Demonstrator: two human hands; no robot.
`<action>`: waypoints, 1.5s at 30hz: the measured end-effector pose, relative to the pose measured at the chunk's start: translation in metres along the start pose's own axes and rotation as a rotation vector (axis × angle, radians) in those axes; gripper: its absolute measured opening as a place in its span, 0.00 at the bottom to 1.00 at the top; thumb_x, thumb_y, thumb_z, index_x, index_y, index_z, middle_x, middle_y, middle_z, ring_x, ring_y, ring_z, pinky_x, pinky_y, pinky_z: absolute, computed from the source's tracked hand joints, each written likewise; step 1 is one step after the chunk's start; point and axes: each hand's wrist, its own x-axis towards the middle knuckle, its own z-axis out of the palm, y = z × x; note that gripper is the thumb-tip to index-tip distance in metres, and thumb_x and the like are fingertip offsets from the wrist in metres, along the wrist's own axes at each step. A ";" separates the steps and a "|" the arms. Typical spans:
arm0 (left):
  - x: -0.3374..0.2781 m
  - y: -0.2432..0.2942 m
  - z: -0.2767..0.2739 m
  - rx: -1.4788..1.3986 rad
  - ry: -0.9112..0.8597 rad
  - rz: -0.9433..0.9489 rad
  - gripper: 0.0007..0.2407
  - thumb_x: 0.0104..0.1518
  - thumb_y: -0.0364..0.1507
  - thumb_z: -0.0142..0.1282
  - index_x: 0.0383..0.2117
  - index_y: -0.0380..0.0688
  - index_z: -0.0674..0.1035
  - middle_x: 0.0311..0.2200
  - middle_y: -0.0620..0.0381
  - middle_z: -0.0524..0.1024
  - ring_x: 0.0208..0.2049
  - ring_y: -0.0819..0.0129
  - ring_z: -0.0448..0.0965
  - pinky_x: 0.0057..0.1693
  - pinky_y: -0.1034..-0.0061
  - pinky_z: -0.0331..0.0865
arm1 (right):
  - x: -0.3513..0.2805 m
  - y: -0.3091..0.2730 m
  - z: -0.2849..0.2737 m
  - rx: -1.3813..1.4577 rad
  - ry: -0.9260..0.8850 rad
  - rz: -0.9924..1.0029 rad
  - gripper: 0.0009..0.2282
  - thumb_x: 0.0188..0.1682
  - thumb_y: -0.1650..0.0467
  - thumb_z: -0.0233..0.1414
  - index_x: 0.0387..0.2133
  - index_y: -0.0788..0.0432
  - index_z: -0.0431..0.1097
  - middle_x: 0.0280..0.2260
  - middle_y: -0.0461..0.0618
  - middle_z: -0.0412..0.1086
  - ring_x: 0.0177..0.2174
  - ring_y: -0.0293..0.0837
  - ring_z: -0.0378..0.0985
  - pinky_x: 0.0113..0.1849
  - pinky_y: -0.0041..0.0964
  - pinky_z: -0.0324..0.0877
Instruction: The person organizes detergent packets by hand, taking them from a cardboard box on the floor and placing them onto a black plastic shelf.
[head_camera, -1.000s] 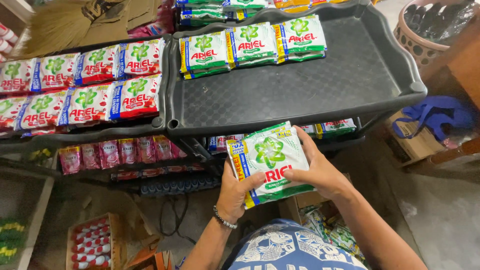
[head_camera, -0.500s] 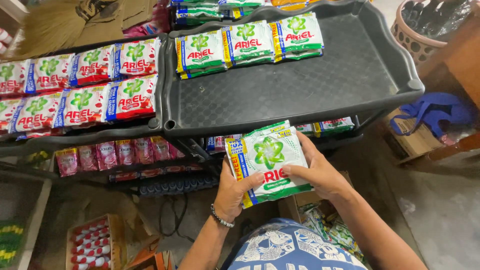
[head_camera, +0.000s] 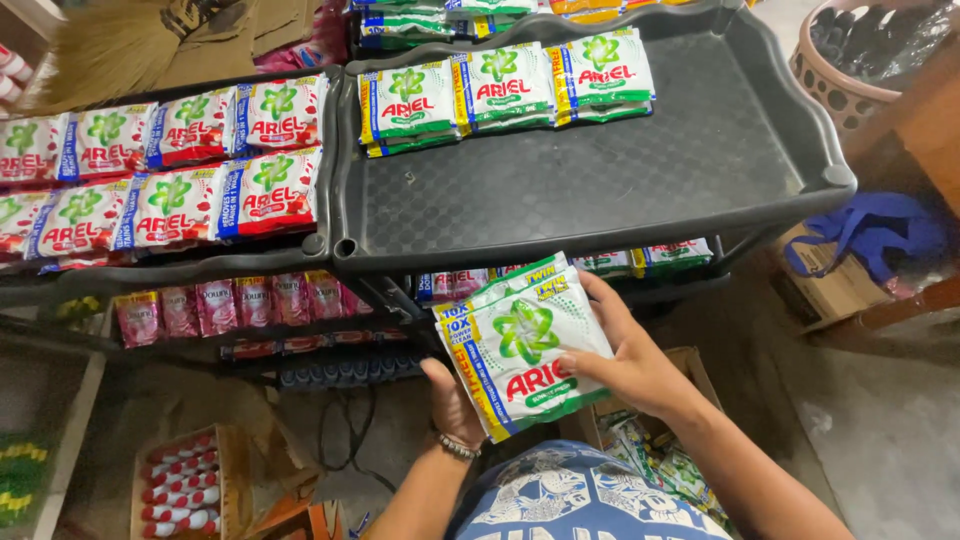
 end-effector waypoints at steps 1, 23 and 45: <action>-0.005 0.002 0.000 0.000 -0.001 0.000 0.47 0.39 0.65 0.55 0.63 0.43 0.66 0.57 0.38 0.71 0.55 0.41 0.74 0.62 0.37 0.62 | -0.002 -0.008 0.000 -0.001 0.000 -0.001 0.47 0.35 0.77 0.66 0.71 0.57 0.46 0.56 0.62 0.67 0.52 0.47 0.71 0.52 0.46 0.71; -0.030 0.000 0.015 0.359 0.151 -0.219 0.28 0.44 0.18 0.61 0.58 0.37 0.73 0.48 0.42 0.80 0.41 0.53 0.83 0.50 0.63 0.77 | 0.007 -0.036 0.019 -1.162 -0.193 -0.684 0.17 0.35 0.66 0.65 0.38 0.54 0.71 0.34 0.43 0.68 0.39 0.45 0.67 0.53 0.49 0.52; -0.001 -0.008 -0.012 0.173 0.476 -0.063 0.29 0.53 0.45 0.60 0.60 0.45 0.71 0.54 0.44 0.77 0.53 0.48 0.78 0.63 0.50 0.68 | 0.026 -0.027 0.003 -0.947 -0.593 -0.354 0.05 0.45 0.68 0.61 0.32 0.48 0.73 0.24 0.43 0.78 0.28 0.53 0.81 0.32 0.43 0.74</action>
